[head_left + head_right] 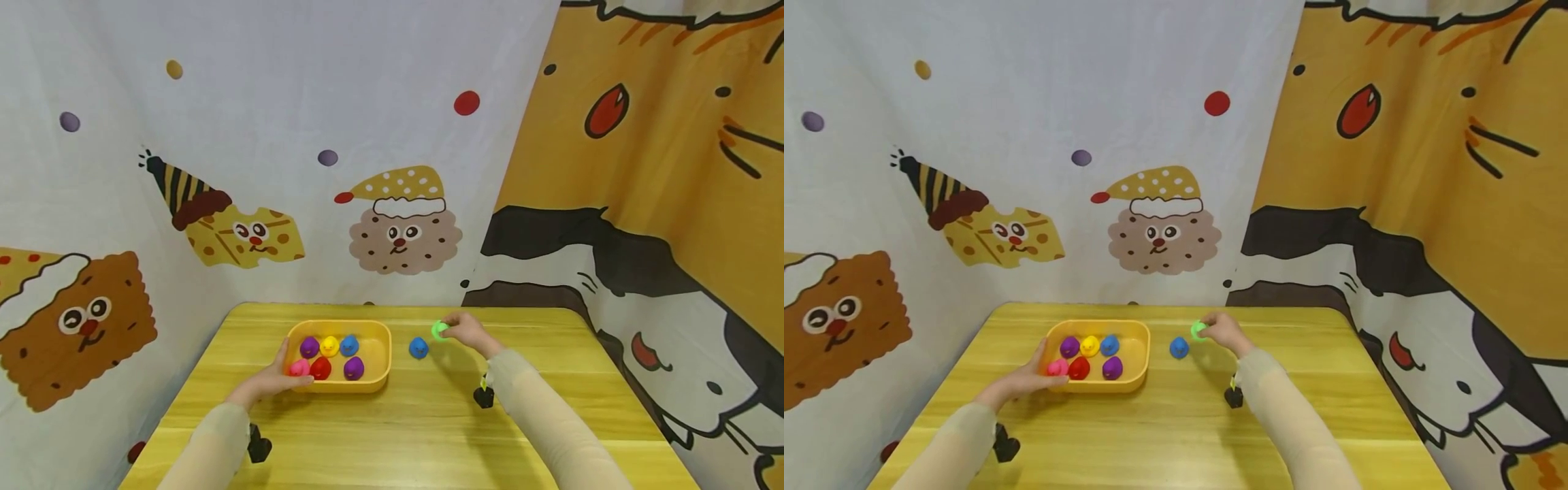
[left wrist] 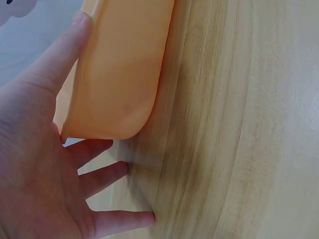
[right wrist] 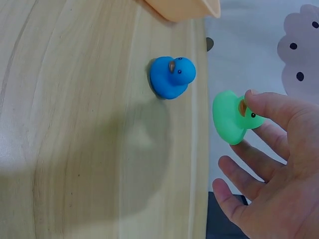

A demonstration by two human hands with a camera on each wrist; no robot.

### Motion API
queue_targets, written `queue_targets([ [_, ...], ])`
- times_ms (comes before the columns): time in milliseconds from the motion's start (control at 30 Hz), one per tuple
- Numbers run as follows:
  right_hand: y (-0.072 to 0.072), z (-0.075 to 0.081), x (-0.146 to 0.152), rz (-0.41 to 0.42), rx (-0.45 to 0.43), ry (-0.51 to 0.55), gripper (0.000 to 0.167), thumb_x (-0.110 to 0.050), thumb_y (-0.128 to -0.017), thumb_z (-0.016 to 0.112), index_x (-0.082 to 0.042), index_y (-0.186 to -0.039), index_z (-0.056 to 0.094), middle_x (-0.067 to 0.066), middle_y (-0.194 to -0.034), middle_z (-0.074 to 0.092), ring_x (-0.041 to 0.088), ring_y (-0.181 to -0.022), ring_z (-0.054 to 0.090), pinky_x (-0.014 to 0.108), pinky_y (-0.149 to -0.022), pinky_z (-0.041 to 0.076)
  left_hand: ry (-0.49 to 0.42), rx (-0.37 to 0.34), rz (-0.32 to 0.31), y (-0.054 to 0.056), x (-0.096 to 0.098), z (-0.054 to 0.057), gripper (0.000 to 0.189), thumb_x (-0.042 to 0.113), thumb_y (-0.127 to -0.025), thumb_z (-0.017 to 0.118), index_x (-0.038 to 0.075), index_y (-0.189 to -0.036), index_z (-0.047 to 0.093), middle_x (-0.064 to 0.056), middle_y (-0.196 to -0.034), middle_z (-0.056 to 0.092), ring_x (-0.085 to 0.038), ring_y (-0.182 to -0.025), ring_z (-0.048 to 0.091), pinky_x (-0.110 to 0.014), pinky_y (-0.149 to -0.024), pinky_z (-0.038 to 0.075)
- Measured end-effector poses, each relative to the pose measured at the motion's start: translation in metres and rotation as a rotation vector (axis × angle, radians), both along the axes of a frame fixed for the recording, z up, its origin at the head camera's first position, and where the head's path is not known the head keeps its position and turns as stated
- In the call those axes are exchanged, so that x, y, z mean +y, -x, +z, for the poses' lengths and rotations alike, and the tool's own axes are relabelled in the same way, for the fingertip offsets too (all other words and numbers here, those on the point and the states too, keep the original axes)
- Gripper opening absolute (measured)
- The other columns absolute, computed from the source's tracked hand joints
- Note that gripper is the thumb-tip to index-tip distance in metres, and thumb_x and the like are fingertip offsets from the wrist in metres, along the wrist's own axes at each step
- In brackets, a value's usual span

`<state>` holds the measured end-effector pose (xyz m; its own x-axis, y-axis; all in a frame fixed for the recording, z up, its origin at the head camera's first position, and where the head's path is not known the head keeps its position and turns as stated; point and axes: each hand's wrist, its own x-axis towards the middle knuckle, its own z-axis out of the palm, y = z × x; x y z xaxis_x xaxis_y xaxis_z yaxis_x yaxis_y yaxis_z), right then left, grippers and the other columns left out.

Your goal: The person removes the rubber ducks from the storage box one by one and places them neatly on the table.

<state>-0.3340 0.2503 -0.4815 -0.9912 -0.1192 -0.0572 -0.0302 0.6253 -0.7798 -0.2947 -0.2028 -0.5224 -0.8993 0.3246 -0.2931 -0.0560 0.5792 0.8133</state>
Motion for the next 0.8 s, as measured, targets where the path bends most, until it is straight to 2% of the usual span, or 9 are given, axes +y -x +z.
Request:
queue_targets([
  [133, 0.000, -0.004, 0.004, 0.001, 0.001, 0.001, 0.039, -0.010, -0.087, 0.070, 0.008, -0.120, 0.061, 0.019, -0.115, 0.064, 0.031, -0.102, 0.060, 0.047, -0.088, 0.049, 0.007, 0.013, -0.008, -0.004, 0.001, 0.005, 0.123, 0.045, -0.085, 0.071, 0.004, -0.147, -0.026, -0.038, -0.152, -0.007, -0.060, -0.136, 0.004, -0.069, -0.107, 0.009],
  [333, 0.000, -0.014, 0.009, -0.014, -0.002, 0.027, 0.036, -0.011, -0.087, 0.070, 0.006, -0.118, 0.063, 0.015, -0.115, 0.064, 0.029, -0.104, 0.059, 0.046, -0.088, 0.050, 0.016, -0.001, 0.016, -0.004, 0.001, 0.005, 0.122, 0.043, -0.085, 0.072, 0.003, -0.148, -0.025, -0.038, -0.153, -0.004, -0.059, -0.136, 0.007, -0.070, -0.107, 0.011],
  [533, -0.001, -0.024, 0.011, -0.016, 0.028, 0.048, 0.032, -0.009, -0.087, 0.069, 0.007, -0.114, 0.065, 0.019, -0.117, 0.063, 0.031, -0.104, 0.059, 0.047, -0.088, 0.049, 0.024, -0.002, 0.017, -0.006, 0.002, 0.007, 0.123, 0.046, -0.084, 0.072, 0.005, -0.149, -0.024, -0.037, -0.153, -0.004, -0.059, -0.136, 0.007, -0.071, -0.106, 0.011],
  [800, -0.003, -0.036, 0.012, -0.060, 0.015, 0.059, 0.038, -0.010, -0.088, 0.068, 0.007, -0.121, 0.062, 0.021, -0.124, 0.061, 0.033, -0.111, 0.057, 0.049, -0.093, 0.047, 0.021, -0.019, 0.039, -0.006, 0.005, 0.009, 0.121, 0.042, -0.085, 0.072, 0.005, -0.149, -0.023, -0.035, -0.154, -0.004, -0.059, -0.136, 0.008, -0.071, -0.105, 0.011],
])
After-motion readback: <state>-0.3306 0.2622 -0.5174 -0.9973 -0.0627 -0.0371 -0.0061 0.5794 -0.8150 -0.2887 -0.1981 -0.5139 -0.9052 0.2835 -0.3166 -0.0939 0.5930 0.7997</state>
